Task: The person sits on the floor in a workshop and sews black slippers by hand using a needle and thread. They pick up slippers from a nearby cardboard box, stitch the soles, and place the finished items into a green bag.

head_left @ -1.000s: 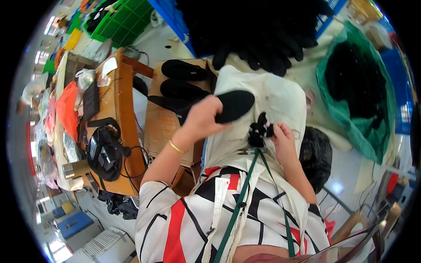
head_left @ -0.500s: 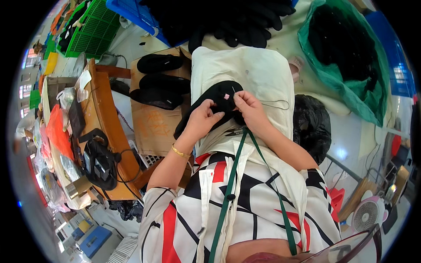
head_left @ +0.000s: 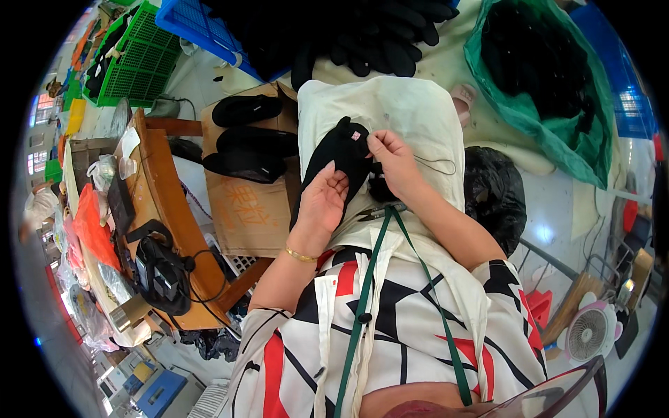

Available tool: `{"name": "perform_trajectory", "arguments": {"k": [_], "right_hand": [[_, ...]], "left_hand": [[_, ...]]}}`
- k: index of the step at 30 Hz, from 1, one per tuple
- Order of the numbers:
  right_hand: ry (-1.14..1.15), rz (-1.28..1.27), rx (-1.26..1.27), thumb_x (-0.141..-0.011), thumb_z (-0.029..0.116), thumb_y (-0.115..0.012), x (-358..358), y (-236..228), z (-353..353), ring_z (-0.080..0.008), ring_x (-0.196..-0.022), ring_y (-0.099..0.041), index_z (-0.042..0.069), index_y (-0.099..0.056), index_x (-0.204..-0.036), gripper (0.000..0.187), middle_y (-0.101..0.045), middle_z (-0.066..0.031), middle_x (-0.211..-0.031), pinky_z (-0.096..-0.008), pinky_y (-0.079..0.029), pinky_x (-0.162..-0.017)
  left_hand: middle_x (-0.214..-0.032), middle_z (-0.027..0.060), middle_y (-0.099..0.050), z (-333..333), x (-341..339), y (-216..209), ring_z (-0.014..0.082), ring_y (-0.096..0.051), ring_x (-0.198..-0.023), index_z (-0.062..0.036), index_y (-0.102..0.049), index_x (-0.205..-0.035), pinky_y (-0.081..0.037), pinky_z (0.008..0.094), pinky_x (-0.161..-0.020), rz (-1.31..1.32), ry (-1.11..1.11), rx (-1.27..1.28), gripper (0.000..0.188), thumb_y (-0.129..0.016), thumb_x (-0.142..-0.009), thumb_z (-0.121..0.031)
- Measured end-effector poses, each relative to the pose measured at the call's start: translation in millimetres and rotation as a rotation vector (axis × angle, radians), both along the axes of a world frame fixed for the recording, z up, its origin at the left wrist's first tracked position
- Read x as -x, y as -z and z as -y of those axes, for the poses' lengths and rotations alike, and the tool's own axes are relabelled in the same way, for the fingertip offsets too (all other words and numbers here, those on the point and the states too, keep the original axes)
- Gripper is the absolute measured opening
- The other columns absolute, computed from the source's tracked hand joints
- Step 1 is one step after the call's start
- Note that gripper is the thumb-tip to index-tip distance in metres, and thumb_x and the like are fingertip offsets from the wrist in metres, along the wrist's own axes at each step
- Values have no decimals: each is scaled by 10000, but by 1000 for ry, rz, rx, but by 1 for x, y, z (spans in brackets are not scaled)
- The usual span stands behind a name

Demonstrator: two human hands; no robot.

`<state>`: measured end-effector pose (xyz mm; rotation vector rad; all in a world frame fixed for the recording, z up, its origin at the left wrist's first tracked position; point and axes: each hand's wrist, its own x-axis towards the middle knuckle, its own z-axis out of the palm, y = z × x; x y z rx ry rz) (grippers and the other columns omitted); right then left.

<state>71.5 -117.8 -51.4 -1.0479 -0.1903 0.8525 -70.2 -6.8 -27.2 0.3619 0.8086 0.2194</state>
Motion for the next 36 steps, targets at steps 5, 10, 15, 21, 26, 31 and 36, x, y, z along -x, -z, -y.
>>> {"name": "perform_trajectory", "arguments": {"k": [5,10,15,21,26,31,36], "right_hand": [[-104,63,68,-976,195,-599,6,-10,-3,-67,-804,-534,36,-621,-999,162,-600,28,-878,-231,-445,-749],[-171,310,256,-950,199,-617,27,-17,1,-66,-739,-527,18,-636,-944,182,-605,22,-806,-239,-447,-669],[-132,432,339,-928,191,-637,36,-21,4,-87,-715,-518,3,-637,-950,189,-612,-17,-785,-250,-447,-667],[-104,397,354,-922,193,-647,39,-21,2,-90,-711,-521,3,-636,-944,192,-613,-25,-786,-254,-448,-650],[-105,380,357,-921,198,-650,41,-17,3,-95,-707,-524,2,-636,-947,198,-613,-31,-784,-260,-451,-648],[-156,563,346,-932,192,-633,40,-30,7,-99,-727,-556,1,-631,-960,193,-625,-39,-800,-263,-463,-667],[-131,356,263,-967,160,-585,22,-33,23,-98,-774,-594,12,-610,-1041,167,-642,-37,-829,-253,-484,-708]], "left_hand": [[-922,6,-629,10,5,-14,148,-555,-884,-119,-628,-901,-410,295,-858,-58,-74,-73,143,-686,-898,-250],[-1022,23,-621,16,4,-20,138,-575,-960,-67,-620,-1031,-445,302,-919,29,-94,-176,155,-681,-893,-103],[-1066,46,-614,22,3,-14,124,-590,-981,-24,-597,-1097,-471,254,-936,56,-118,-305,285,-697,-840,47],[-1045,47,-624,23,3,-10,121,-600,-942,-21,-601,-1033,-482,249,-906,25,-147,-302,219,-699,-847,39],[-913,15,-633,23,-6,-25,98,-599,-850,-50,-614,-964,-457,210,-762,-97,-160,-279,159,-733,-865,-87],[-751,-23,-605,16,-1,-9,60,-535,-660,-110,-600,-811,-396,202,-596,-247,-153,-337,212,-779,-844,-219],[-717,-33,-583,14,-5,-22,50,-481,-599,-121,-584,-761,-380,210,-559,-240,-132,-385,225,-776,-842,-205]]}}
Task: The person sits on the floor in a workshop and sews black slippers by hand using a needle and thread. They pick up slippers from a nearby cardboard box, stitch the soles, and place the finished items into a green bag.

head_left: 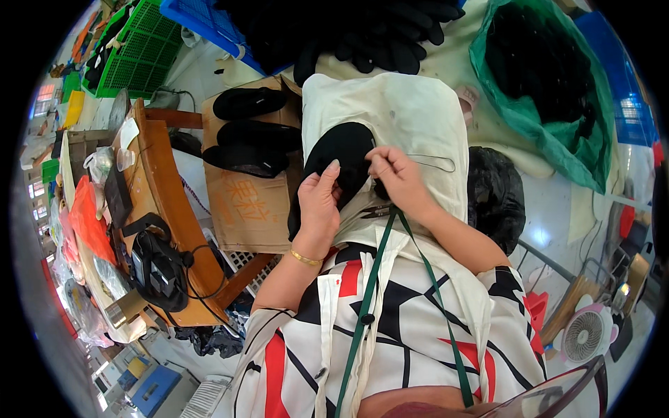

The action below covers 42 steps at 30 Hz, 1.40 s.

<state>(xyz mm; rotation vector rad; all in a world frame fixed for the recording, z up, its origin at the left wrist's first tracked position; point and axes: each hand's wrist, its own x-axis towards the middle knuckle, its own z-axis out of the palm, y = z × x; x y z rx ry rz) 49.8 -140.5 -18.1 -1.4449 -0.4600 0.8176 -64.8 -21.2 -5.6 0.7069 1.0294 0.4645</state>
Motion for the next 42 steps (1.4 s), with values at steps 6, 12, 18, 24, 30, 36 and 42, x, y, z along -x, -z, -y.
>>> {"name": "perform_trajectory", "arguments": {"k": [6,12,18,24,30,36,42], "right_hand": [[-62,-180,-41,-982,160,-575,-11,-9,8,-64,-718,-584,18,-586,-1116,195,-625,-6,-821,-212,-476,-655],[-214,-155,131,-964,148,-589,-6,-21,6,-37,-598,-519,37,-622,-1035,135,-575,28,-734,-217,-435,-537],[-253,26,186,-929,110,-590,-5,-12,5,-32,-618,-493,17,-627,-990,116,-570,29,-736,-214,-420,-559],[-228,107,185,-873,129,-599,-5,-12,4,-124,-614,-538,13,-635,-957,147,-625,-71,-722,-280,-455,-589],[-276,86,201,-912,80,-581,-7,-11,5,-37,-650,-481,3,-629,-1004,129,-589,20,-773,-222,-419,-584],[-288,159,199,-889,71,-584,-8,-8,5,-51,-667,-494,-5,-627,-1006,146,-598,-8,-767,-232,-427,-600],[-313,167,291,-855,130,-587,-10,-20,1,-194,-606,-578,9,-637,-940,155,-632,-123,-709,-319,-468,-590]], "left_hand": [[-689,-39,-575,-3,7,13,49,-465,-570,-112,-589,-749,-372,204,-549,15,88,-56,200,-754,-850,-166],[-710,-44,-593,-2,7,10,43,-462,-573,-96,-626,-792,-359,197,-543,29,120,-59,136,-733,-866,-133],[-757,-47,-633,-2,10,17,31,-488,-593,-100,-652,-825,-356,191,-543,74,163,-41,100,-728,-881,-133],[-757,-48,-646,-3,9,14,28,-493,-597,-102,-668,-828,-354,187,-547,79,171,-17,87,-736,-873,-132],[-799,-18,-667,-5,12,19,53,-559,-634,-98,-642,-856,-406,196,-570,85,195,-14,108,-737,-876,-144],[-772,-48,-652,-2,8,14,29,-489,-603,-86,-687,-868,-352,188,-558,75,174,-14,78,-745,-866,-138],[-785,-40,-659,1,10,18,32,-497,-616,-73,-690,-889,-362,190,-568,62,196,-55,106,-756,-859,-150]]}}
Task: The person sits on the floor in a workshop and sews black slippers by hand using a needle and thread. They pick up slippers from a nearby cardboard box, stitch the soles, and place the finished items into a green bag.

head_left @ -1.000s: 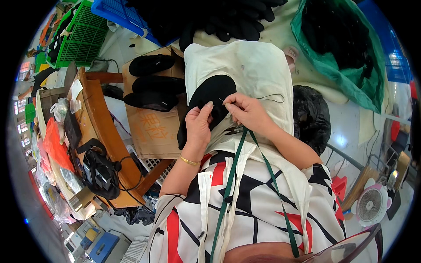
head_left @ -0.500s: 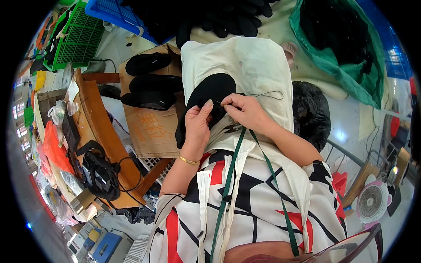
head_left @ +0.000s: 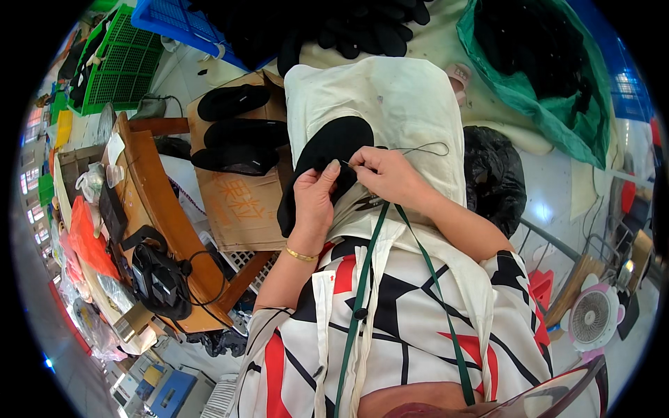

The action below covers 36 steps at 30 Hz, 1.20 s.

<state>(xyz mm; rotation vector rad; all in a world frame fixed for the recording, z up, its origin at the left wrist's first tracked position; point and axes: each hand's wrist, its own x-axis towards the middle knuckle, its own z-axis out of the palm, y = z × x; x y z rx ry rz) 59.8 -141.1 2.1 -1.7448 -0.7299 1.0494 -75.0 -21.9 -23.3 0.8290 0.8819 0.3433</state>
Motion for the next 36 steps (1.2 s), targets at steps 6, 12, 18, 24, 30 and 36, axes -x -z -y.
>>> {"name": "perform_trajectory", "arguments": {"k": [6,12,18,24,30,36], "right_hand": [[22,51,-109,-888,131,-587,5,13,0,-228,-620,-586,16,-593,-971,142,-628,-139,-732,-331,-472,-608],[27,32,-142,-904,124,-577,8,15,2,-240,-649,-595,27,-579,-978,123,-630,-131,-762,-329,-479,-630],[30,67,-200,-914,91,-573,10,21,3,-259,-664,-599,41,-565,-1001,100,-629,-134,-782,-332,-483,-642],[83,103,-242,-961,93,-562,21,30,-2,-121,-620,-491,55,-545,-1010,64,-544,-45,-712,-274,-430,-582],[157,26,-172,-932,92,-587,24,26,-9,-274,-605,-604,28,-516,-944,97,-600,-148,-706,-349,-473,-565],[196,-55,-63,-933,156,-595,13,13,-18,-250,-610,-603,9,-461,-976,204,-596,-141,-687,-370,-482,-579]], "left_hand": [[-768,-35,-656,2,-3,-5,34,-531,-626,-80,-679,-852,-379,193,-574,-26,-55,57,72,-741,-848,-117],[-747,-37,-634,-1,-4,-6,33,-540,-634,-95,-633,-788,-386,189,-578,-21,-68,69,94,-704,-849,-87],[-712,-60,-588,-1,-8,-12,25,-496,-614,-104,-622,-767,-365,190,-564,-74,-83,56,112,-697,-849,-103],[-707,-71,-571,-1,-7,-4,23,-459,-586,-113,-619,-772,-335,189,-547,-92,-62,86,107,-691,-850,-125],[-729,-58,-574,3,-11,-4,33,-476,-616,-103,-615,-794,-350,198,-563,-68,-73,75,90,-682,-851,-121],[-706,-55,-576,15,-12,-9,35,-501,-629,-138,-593,-739,-381,227,-556,-119,11,-100,154,-650,-879,-110]]}}
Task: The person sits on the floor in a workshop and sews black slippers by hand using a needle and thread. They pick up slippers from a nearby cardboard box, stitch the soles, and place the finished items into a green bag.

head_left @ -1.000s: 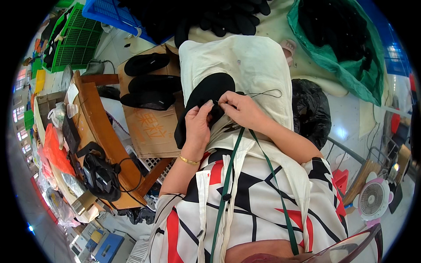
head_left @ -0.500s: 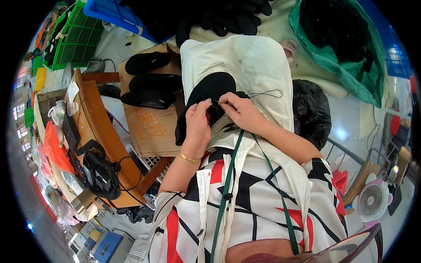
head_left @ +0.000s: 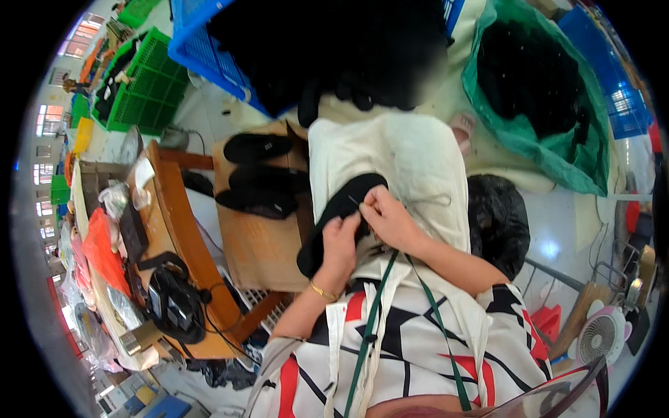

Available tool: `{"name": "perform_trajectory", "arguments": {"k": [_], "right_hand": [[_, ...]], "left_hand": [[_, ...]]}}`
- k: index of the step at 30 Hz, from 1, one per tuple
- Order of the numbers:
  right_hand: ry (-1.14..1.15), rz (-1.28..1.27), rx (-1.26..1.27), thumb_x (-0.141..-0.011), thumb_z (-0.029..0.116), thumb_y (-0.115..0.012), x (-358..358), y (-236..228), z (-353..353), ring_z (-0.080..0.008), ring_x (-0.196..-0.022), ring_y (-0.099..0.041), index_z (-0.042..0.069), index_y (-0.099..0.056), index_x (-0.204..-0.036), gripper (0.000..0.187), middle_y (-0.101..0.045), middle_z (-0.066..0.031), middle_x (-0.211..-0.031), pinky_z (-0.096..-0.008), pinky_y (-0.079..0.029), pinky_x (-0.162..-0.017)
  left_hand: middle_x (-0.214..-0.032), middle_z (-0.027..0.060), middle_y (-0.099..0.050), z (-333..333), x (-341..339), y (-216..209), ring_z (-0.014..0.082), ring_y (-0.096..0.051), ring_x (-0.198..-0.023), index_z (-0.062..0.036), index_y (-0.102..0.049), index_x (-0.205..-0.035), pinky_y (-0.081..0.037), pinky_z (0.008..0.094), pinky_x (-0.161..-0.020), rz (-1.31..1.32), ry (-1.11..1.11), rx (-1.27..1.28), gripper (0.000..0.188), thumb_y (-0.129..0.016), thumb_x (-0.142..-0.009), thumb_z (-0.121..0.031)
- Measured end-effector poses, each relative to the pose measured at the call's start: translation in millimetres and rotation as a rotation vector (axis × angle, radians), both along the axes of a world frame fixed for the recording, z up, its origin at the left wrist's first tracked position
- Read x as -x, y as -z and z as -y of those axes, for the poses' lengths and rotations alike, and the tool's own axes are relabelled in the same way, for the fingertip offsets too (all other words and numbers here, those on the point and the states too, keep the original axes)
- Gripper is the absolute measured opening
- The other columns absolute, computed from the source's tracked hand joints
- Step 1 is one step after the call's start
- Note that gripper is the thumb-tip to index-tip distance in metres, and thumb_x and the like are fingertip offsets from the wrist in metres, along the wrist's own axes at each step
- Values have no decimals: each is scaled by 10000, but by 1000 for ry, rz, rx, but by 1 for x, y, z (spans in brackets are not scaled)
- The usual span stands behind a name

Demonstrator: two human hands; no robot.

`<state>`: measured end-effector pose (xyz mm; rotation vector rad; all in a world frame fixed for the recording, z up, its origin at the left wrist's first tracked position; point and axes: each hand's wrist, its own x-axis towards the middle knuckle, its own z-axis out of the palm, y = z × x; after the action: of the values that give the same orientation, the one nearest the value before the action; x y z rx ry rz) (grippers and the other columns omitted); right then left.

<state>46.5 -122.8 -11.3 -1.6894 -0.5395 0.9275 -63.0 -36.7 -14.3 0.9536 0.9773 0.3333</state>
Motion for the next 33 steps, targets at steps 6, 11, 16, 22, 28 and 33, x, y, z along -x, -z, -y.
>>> {"name": "perform_trajectory", "arguments": {"k": [6,11,16,22,28,33], "right_hand": [[-179,624,-1,-896,190,-620,-16,-12,4,-369,-712,-618,75,-540,-944,148,-619,-144,-781,-453,-492,-630],[-225,581,-47,-866,203,-658,-23,-19,4,-321,-767,-617,88,-595,-896,134,-591,-101,-862,-416,-494,-661],[-174,840,-138,-853,156,-664,-23,-17,7,-289,-693,-597,98,-624,-907,89,-562,-104,-818,-389,-486,-564],[26,-130,-225,-980,202,-550,-35,-15,0,-144,-558,-621,64,-547,-892,163,-661,-57,-798,-292,-492,-490],[161,-808,-350,-987,202,-551,-61,-4,15,-171,-531,-619,106,-496,-898,142,-595,-43,-654,-291,-532,-482],[608,-589,-698,-960,130,-517,-158,-43,63,-149,-508,-498,132,-465,-744,221,-454,2,-563,-409,-552,-751]], "left_hand": [[-696,-58,-567,6,-1,-17,32,-461,-585,-110,-584,-734,-338,204,-525,96,-22,53,166,-635,-886,-65],[-771,-50,-609,6,11,9,18,-496,-674,-23,-667,-847,-404,201,-591,78,124,-65,123,-595,-917,-93],[-768,-60,-610,3,11,10,15,-487,-673,-18,-669,-846,-389,203,-580,93,177,-107,129,-604,-916,-104],[-747,-56,-595,9,6,1,23,-470,-660,5,-663,-821,-393,202,-564,16,210,-195,144,-666,-900,-116],[-624,-82,-482,11,6,10,26,-377,-587,-15,-569,-641,-324,244,-487,-28,279,-386,304,-750,-842,-152],[-577,-4,-521,0,2,-13,68,-395,-555,21,-545,-636,-368,302,-496,-115,438,-565,354,-773,-807,-188]]}}
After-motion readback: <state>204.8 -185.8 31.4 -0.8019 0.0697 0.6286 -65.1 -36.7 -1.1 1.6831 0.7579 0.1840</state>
